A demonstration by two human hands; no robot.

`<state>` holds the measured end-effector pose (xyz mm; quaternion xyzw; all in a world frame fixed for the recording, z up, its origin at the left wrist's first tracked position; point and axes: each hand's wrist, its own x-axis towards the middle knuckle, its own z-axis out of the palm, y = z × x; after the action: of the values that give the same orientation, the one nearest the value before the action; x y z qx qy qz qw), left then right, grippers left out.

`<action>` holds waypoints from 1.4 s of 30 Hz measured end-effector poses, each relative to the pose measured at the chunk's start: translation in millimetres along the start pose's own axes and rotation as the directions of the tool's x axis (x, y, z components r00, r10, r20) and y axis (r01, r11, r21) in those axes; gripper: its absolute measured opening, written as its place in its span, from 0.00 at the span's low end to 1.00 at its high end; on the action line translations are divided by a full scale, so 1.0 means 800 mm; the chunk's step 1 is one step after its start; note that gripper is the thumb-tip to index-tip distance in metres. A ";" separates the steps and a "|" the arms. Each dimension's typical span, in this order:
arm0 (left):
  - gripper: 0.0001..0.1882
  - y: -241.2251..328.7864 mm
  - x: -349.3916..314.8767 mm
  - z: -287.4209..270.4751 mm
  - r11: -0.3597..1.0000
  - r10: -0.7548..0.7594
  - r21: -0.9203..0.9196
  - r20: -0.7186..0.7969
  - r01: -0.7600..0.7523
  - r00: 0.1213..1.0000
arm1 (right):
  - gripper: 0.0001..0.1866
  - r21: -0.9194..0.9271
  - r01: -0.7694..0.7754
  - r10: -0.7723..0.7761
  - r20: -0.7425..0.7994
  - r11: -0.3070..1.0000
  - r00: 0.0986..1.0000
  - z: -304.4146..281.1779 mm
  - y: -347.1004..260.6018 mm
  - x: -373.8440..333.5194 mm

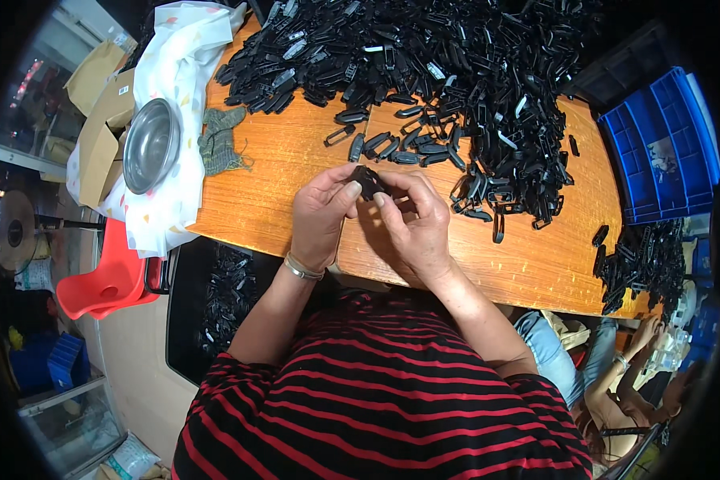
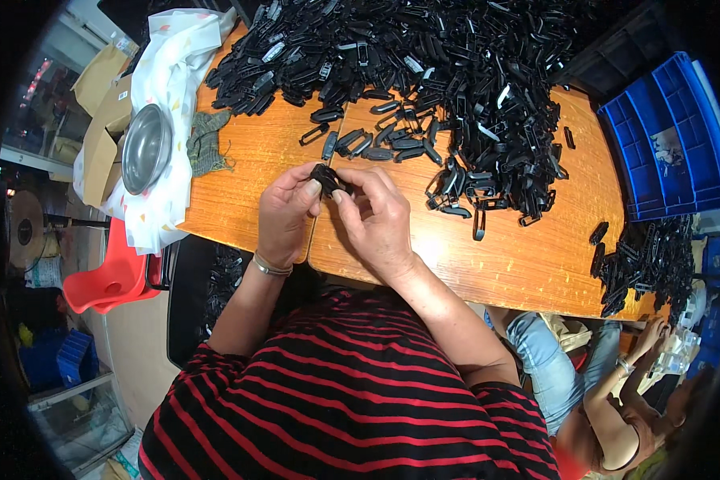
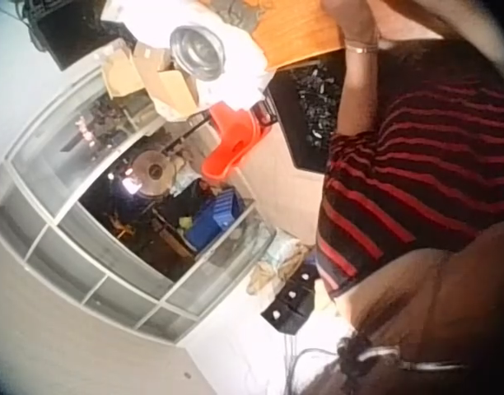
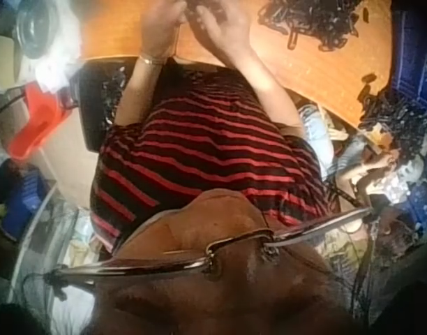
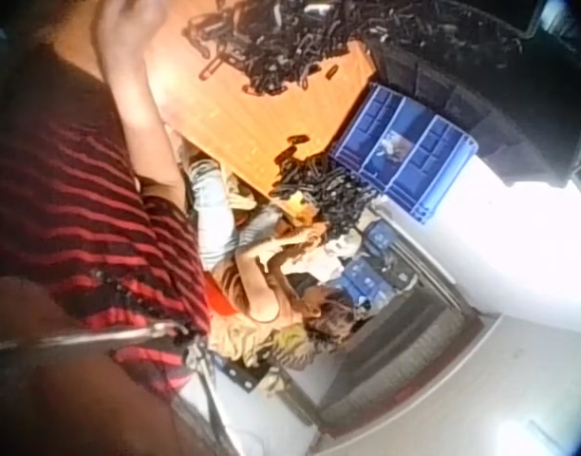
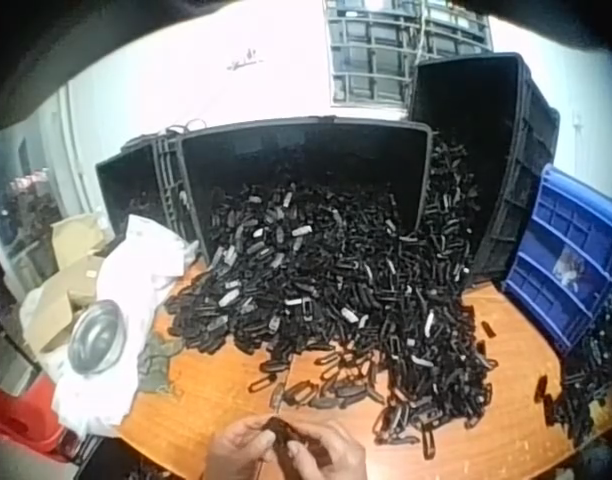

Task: Assembling small black plastic components by snapping them together manually at a workbench.

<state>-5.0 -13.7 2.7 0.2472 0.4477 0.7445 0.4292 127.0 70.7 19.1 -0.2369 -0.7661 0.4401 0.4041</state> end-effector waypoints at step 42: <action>0.08 0.148 -0.088 -0.145 0.229 0.130 0.973 -0.045 0.014 0.991 | 0.13 -0.633 0.165 -0.022 0.227 0.756 0.974 -0.024 0.059 0.057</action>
<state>-106.0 -154.4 52.9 0.4326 0.8272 0.3347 0.1288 117.8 136.0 2.5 -0.2763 -0.9192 0.1496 0.2372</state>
